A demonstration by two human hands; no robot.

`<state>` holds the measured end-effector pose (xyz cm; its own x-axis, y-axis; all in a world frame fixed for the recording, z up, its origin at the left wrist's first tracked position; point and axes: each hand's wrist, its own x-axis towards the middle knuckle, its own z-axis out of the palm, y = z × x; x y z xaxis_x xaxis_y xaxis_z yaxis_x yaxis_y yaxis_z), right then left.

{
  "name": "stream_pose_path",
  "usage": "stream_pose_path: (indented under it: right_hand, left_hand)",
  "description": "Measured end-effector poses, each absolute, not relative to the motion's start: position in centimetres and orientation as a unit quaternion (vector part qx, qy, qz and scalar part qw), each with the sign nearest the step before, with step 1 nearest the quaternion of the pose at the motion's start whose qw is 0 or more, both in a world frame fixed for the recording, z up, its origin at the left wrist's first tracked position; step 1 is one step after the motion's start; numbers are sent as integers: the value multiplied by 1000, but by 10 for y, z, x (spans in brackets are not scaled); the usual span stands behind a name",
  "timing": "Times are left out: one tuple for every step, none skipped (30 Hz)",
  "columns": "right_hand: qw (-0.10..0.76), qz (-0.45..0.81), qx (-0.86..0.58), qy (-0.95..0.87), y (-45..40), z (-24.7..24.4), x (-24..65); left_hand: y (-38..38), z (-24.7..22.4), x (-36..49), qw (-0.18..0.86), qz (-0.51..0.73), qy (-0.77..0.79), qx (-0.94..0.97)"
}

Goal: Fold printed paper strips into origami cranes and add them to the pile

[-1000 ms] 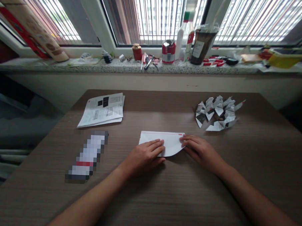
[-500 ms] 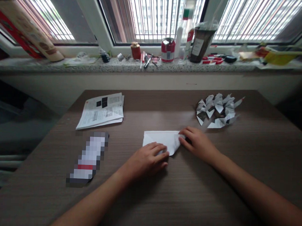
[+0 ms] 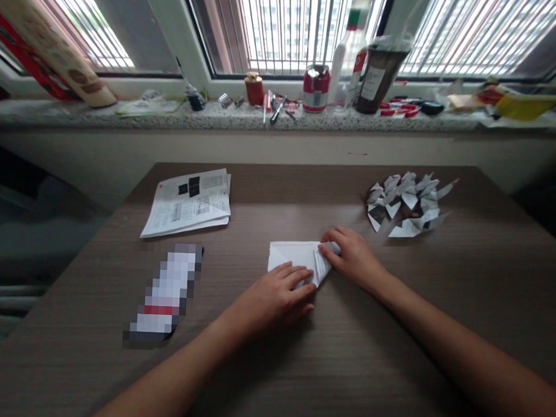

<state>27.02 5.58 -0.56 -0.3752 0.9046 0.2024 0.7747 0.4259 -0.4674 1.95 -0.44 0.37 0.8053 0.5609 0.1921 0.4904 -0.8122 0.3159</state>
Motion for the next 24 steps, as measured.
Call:
stream_pose_path:
  right_hand:
    - [222, 147, -517, -814, 57, -7, 269]
    - [226, 145, -519, -812, 57, -9, 268]
    - [229, 142, -521, -810, 58, -10, 267]
    - [232, 137, -523, -808, 58, -12, 266]
    - [234, 132, -526, -807, 58, -13, 265]
    - [236, 126, -529, -806, 58, -14, 264]
    - [237, 120, -531, -804, 58, -14, 263]
    - [238, 115, -534, -803, 58, -15, 262]
    - [238, 110, -537, -802, 57, -16, 261]
    - [238, 105, -539, -801, 57, -16, 261]
    - [236, 99, -541, -801, 57, -17, 260]
    - [234, 95, -543, -801, 57, -17, 259]
    - [231, 90, -545, -801, 57, -17, 258]
    - [229, 85, -546, -801, 57, -18, 258]
    - [228, 80, -549, -800, 57, -18, 257]
    - [227, 76, -551, -800, 57, -18, 256]
    - [226, 71, -552, -799, 57, -19, 256]
    - [225, 67, -554, -799, 57, -19, 256]
    - [224, 62, -555, -799, 57, -19, 255]
    - [222, 58, -555, -800, 57, -19, 255]
    - [221, 54, -555, -800, 57, -20, 255]
    - [220, 52, -555, -801, 57, -20, 255]
    - [218, 51, -555, -801, 57, -20, 254]
    - [216, 51, -556, -801, 57, -20, 254]
  left_hand:
    - [-4, 4, 19, 124, 139, 278, 942]
    - [-5, 4, 19, 123, 139, 276, 943]
    - [-5, 4, 20, 122, 140, 275, 943]
    - [-5, 4, 20, 121, 141, 273, 944]
    - [-4, 4, 20, 120, 142, 272, 944]
    - [-4, 5, 20, 120, 143, 272, 944]
    - [-4, 5, 20, 121, 142, 273, 944]
    - [-4, 5, 20, 122, 141, 273, 944]
    - [-4, 5, 20, 125, 140, 272, 944]
    - [-4, 5, 19, 127, 140, 273, 943]
    - [-4, 5, 19, 129, 140, 273, 943]
    - [-4, 5, 19, 130, 139, 273, 943]
    - [-4, 5, 19, 130, 138, 274, 943]
    - [-4, 5, 19, 130, 136, 274, 943]
    - [-4, 5, 19, 129, 133, 274, 944]
    - [-4, 6, 20, 129, 132, 273, 944]
    - [-3, 6, 20, 129, 132, 271, 945]
    - [-3, 7, 20, 131, 133, 268, 945]
    - [-2, 7, 20, 134, 135, 264, 946]
    - [-2, 7, 20, 138, 138, 260, 946]
    - [-1, 7, 20, 143, 140, 257, 945]
    - [-1, 8, 20, 148, 143, 256, 944]
    - [-1, 8, 20, 153, 144, 257, 943]
    - [-1, 8, 20, 157, 145, 259, 942]
